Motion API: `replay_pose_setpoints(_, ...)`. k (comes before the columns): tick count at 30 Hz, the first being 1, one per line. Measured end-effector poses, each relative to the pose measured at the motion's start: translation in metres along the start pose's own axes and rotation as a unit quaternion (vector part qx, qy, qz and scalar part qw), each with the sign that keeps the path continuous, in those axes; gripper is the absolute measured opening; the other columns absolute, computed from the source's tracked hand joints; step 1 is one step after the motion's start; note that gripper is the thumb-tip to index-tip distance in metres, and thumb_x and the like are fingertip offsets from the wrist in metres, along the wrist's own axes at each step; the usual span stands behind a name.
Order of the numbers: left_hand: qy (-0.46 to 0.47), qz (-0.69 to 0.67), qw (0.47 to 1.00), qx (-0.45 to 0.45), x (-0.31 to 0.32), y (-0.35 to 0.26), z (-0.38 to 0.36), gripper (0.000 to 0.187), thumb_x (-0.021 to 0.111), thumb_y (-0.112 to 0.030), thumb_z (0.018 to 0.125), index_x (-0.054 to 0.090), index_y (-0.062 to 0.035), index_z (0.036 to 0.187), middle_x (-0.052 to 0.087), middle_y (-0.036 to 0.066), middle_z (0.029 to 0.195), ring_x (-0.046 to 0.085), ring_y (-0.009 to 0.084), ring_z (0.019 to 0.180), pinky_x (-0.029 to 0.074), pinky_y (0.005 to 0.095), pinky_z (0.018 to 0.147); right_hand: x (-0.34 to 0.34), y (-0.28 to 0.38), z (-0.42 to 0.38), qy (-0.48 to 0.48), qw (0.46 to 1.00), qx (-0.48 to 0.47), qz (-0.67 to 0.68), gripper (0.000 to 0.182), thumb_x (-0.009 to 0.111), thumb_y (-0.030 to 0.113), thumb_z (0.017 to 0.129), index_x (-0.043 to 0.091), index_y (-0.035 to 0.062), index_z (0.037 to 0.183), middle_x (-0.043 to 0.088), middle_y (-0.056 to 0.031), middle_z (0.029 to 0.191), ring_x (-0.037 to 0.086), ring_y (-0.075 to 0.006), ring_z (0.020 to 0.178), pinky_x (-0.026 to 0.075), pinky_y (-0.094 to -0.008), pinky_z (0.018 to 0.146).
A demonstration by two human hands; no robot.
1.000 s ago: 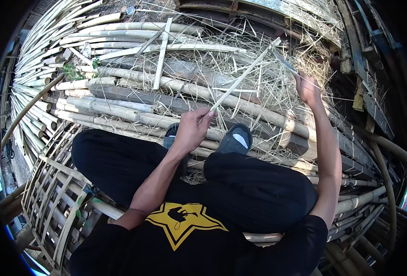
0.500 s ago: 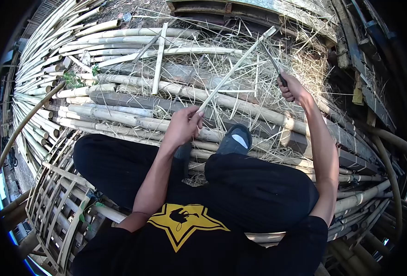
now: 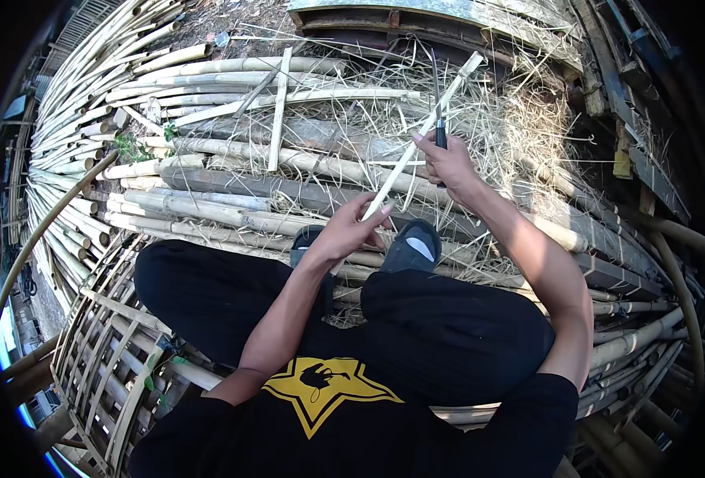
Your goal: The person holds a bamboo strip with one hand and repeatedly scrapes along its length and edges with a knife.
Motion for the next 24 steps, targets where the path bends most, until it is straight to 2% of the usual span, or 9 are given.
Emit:
replay_pose_setpoints(3, -0.001, -0.035, 0.999, -0.009, 0.008, -0.005, 0.001, 0.047, 0.054, -0.031, 0.098, 0.043, 0.0006, 0.131, 0.06, 0.006, 0.078, 0.059, 0.0099, 0.054, 0.045, 0.0199, 0.048, 0.028, -0.008, -0.018, 0.067, 0.996, -0.002, -0.054, 0.023, 0.067, 0.025, 0.091, 0.052, 0.008, 0.088, 0.04, 0.0072, 0.058, 0.033, -0.0019, 0.041, 0.023, -0.0214, 0.036)
replay_pose_setpoints(6, 0.006, -0.083, 0.996, 0.012, 0.004, 0.014, 0.013, 0.037, 0.05, -0.026, 0.101, 0.046, -0.0002, 0.126, 0.052, 0.0, 0.067, 0.048, 0.0048, 0.047, 0.036, 0.0189, 0.042, 0.035, -0.017, -0.025, 0.08, 0.972, -0.031, -0.217, 0.026, 0.062, 0.03, 0.094, 0.053, 0.0054, 0.09, 0.048, 0.0002, 0.058, 0.044, -0.0115, 0.043, 0.034, -0.029, 0.041)
replay_pose_setpoints(8, -0.051, -0.038, 0.997, 0.048, -0.008, 0.022, 0.021, 0.027, 0.045, -0.022, 0.102, 0.051, -0.0013, 0.117, 0.042, -0.006, 0.061, 0.034, 0.0021, 0.045, 0.026, 0.0196, 0.041, 0.045, 0.003, -0.037, 0.055, 0.849, -0.198, -0.487, 0.029, 0.054, 0.032, 0.097, 0.054, 0.0038, 0.094, 0.056, -0.0116, 0.061, 0.055, -0.0288, 0.052, 0.042, -0.0404, 0.052)
replay_pose_setpoints(9, -0.053, -0.038, 0.997, 0.048, -0.009, 0.022, 0.021, 0.027, 0.045, -0.022, 0.102, 0.051, -0.0013, 0.117, 0.042, -0.006, 0.061, 0.034, 0.0021, 0.045, 0.026, 0.0196, 0.041, 0.043, 0.003, -0.038, 0.058, 0.848, -0.2, -0.487, 0.029, 0.054, 0.032, 0.097, 0.054, 0.0038, 0.094, 0.056, -0.0116, 0.061, 0.055, -0.0288, 0.052, 0.042, -0.0404, 0.052)
replay_pose_setpoints(11, -0.08, -0.049, 0.991, 0.092, -0.013, 0.018, 0.021, 0.024, 0.044, -0.022, 0.103, 0.055, -0.002, 0.111, 0.039, -0.007, 0.061, 0.028, 0.0017, 0.046, 0.021, 0.0204, 0.041, 0.044, 0.001, -0.041, 0.105, 0.787, -0.242, -0.557, 0.028, 0.048, 0.031, 0.099, 0.053, 0.0034, 0.096, 0.058, -0.021, 0.066, 0.058, -0.0419, 0.065, 0.043, -0.0482, 0.06)
replay_pose_setpoints(15, -0.153, -0.061, 0.983, 0.078, -0.017, 0.015, 0.019, 0.024, 0.042, -0.021, 0.104, 0.056, -0.0021, 0.106, 0.04, -0.007, 0.061, 0.029, 0.0017, 0.046, 0.022, 0.0202, 0.041, 0.043, -0.007, -0.044, 0.124, 0.76, -0.299, -0.563, 0.029, 0.047, 0.028, 0.1, 0.05, 0.0007, 0.091, 0.055, -0.0228, 0.062, 0.055, -0.0437, 0.061, 0.041, -0.0515, 0.059)
replay_pose_setpoints(19, -0.092, -0.065, 0.989, 0.093, -0.018, 0.001, 0.016, 0.022, 0.041, -0.021, 0.104, 0.055, -0.004, 0.104, 0.041, -0.006, 0.062, 0.029, 0.0017, 0.047, 0.022, 0.0194, 0.041, 0.042, -0.018, -0.046, 0.156, 0.796, -0.283, -0.512, 0.029, 0.047, 0.028, 0.099, 0.05, 0.0003, 0.089, 0.053, -0.0221, 0.058, 0.054, -0.0434, 0.058, 0.04, -0.0513, 0.058)
replay_pose_setpoints(22, -0.088, -0.112, 0.988, 0.059, -0.015, -0.001, 0.011, 0.02, 0.042, -0.021, 0.104, 0.054, -0.0047, 0.103, 0.039, -0.006, 0.062, 0.029, 0.0017, 0.048, 0.022, 0.0196, 0.041, 0.041, -0.021, -0.046, 0.143, 0.783, -0.252, -0.55, 0.03, 0.046, 0.028, 0.1, 0.051, 0.0012, 0.088, 0.053, -0.0221, 0.058, 0.053, -0.0433, 0.057, 0.039, -0.0514, 0.057)
replay_pose_setpoints(24, -0.075, -0.138, 0.987, 0.046, -0.013, 0.005, 0.013, 0.019, 0.042, -0.021, 0.103, 0.053, -0.0049, 0.103, 0.038, -0.006, 0.062, 0.029, 0.0016, 0.048, 0.022, 0.0198, 0.041, 0.041, -0.018, -0.047, 0.131, 0.747, -0.318, -0.569, 0.031, 0.045, 0.03, 0.1, 0.052, 0.0017, 0.088, 0.053, -0.022, 0.058, 0.054, -0.0437, 0.058, 0.041, -0.0516, 0.057)
Point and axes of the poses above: each hand's wrist, its own z-axis towards the middle knuckle, its own x-axis out of the palm, y = z × x, the point moved 6 cm from there along z, towards the middle knuckle
